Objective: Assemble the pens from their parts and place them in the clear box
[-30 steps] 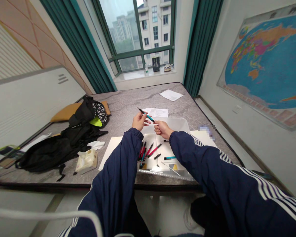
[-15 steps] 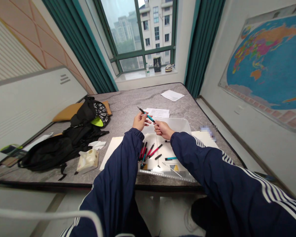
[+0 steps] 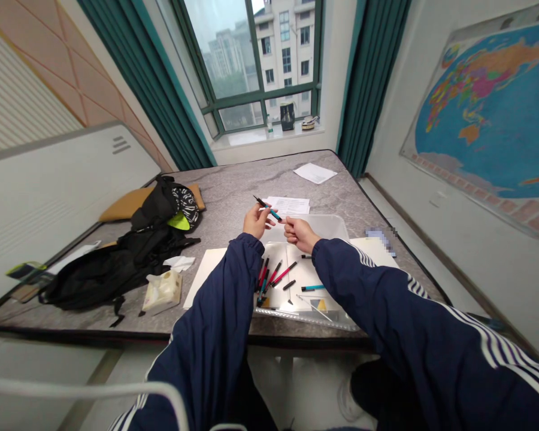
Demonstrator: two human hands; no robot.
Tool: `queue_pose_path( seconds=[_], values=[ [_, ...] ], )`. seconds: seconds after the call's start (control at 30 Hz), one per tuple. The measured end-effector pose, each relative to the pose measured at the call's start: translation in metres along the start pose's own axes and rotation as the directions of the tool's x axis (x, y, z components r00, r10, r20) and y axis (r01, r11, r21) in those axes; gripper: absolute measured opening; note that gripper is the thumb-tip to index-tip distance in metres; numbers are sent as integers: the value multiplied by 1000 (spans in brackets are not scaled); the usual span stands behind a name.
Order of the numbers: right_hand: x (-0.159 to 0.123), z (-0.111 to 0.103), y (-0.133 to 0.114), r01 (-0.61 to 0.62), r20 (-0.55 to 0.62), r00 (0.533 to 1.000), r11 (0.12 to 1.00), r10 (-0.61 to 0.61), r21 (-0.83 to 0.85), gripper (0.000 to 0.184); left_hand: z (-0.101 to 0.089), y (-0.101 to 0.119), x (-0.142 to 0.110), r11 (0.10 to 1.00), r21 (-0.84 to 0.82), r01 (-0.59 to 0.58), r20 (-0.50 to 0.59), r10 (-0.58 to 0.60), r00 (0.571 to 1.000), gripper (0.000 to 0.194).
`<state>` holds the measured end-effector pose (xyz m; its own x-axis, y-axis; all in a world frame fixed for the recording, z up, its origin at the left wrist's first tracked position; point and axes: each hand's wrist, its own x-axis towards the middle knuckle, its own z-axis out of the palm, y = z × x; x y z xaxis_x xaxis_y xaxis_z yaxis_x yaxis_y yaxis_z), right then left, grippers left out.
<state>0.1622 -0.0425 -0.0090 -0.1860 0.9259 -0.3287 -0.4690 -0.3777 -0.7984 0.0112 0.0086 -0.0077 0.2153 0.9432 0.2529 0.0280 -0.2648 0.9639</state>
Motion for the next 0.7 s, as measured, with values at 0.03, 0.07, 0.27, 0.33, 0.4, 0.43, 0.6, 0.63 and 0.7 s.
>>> queue_pose_path(
  seconds=[0.03, 0.07, 0.27, 0.33, 0.4, 0.43, 0.6, 0.63, 0.7],
  values=[
    [0, 0, 0, -4, 26, 1000, 1000, 4, -4, 19, 0, 1, -1, 1000, 1, -3, -2, 3, 1000, 36],
    [0, 0, 0, -6, 46, 999, 1000, 7, -19, 19, 1, 1, -1, 1000, 3, -5, -2, 5, 1000, 36],
    [6, 3, 10, 148, -102, 967, 840, -234, -522, 18, 3, 0, -2, 997, 80, -1, 8, 0, 1000, 33],
    [8, 3, 14, 241, -67, 899, 618, -432, -748, 18, 3, -4, -1, 987, 159, 1, 21, -4, 1000, 32],
    [10, 1, 14, 271, 5, 847, 425, -531, -863, 22, 3, -9, -1, 972, 236, 15, 55, -28, 998, 31],
    [11, 0, 14, 254, 14, 841, 373, -541, -893, 25, 3, -11, -1, 962, 270, 34, 82, -58, 995, 30],
    [13, -6, 9, 58, -122, 847, 317, -518, -947, 29, 8, -19, -8, 853, 463, 242, 205, -368, 907, 26],
    [14, -7, 9, 33, -140, 849, 316, -509, -948, 29, 8, -19, -10, 821, 500, 276, 223, -430, 875, 27],
    [16, -7, 11, 11, -146, 864, 309, -481, -951, 27, 8, -20, -15, 760, 562, 326, 261, -537, 802, 29]
  ],
)
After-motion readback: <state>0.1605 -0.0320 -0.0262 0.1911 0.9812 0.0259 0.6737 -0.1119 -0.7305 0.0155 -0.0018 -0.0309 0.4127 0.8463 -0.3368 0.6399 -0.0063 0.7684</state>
